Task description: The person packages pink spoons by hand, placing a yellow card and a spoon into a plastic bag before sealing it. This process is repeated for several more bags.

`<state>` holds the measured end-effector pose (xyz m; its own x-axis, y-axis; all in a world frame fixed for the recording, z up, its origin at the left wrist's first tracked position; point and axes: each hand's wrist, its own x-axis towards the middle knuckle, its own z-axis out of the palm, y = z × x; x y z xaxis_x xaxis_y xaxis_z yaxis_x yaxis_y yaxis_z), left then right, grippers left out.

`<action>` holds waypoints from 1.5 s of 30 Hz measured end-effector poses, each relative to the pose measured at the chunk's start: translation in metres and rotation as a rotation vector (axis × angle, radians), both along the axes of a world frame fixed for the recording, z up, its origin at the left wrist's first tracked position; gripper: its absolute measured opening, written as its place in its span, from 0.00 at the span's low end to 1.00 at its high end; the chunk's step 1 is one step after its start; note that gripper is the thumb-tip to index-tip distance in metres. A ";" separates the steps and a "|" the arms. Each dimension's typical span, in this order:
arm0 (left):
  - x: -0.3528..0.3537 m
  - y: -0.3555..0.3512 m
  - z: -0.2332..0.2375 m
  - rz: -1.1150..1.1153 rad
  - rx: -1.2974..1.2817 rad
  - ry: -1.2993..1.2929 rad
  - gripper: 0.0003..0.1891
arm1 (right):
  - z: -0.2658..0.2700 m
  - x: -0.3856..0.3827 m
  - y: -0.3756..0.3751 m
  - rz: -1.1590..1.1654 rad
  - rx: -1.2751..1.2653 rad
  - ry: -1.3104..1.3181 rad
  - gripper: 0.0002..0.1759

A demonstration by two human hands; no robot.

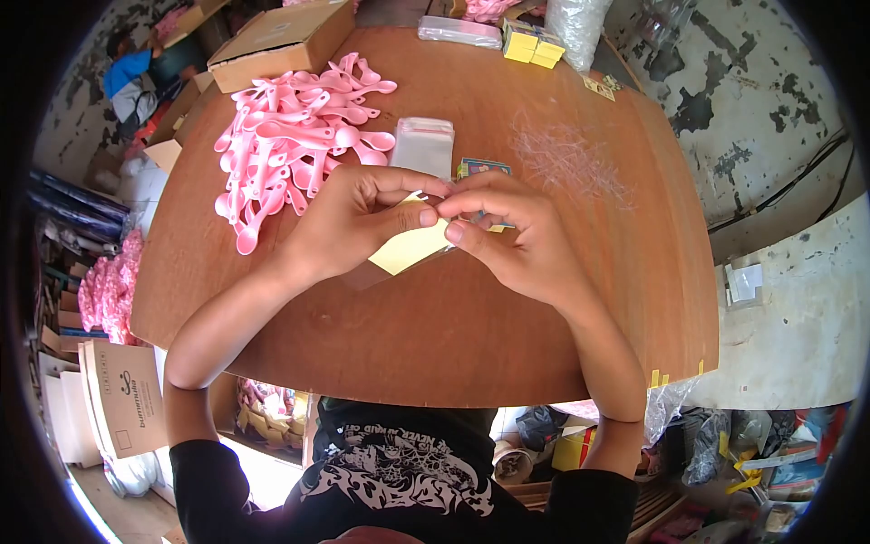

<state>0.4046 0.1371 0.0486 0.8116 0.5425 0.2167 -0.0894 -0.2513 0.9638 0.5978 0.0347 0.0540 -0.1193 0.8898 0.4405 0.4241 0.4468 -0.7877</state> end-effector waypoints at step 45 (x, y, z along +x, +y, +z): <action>-0.086 -0.001 -0.045 -0.330 -0.251 0.226 0.17 | -0.039 -0.101 0.126 -0.115 -0.189 -0.554 0.18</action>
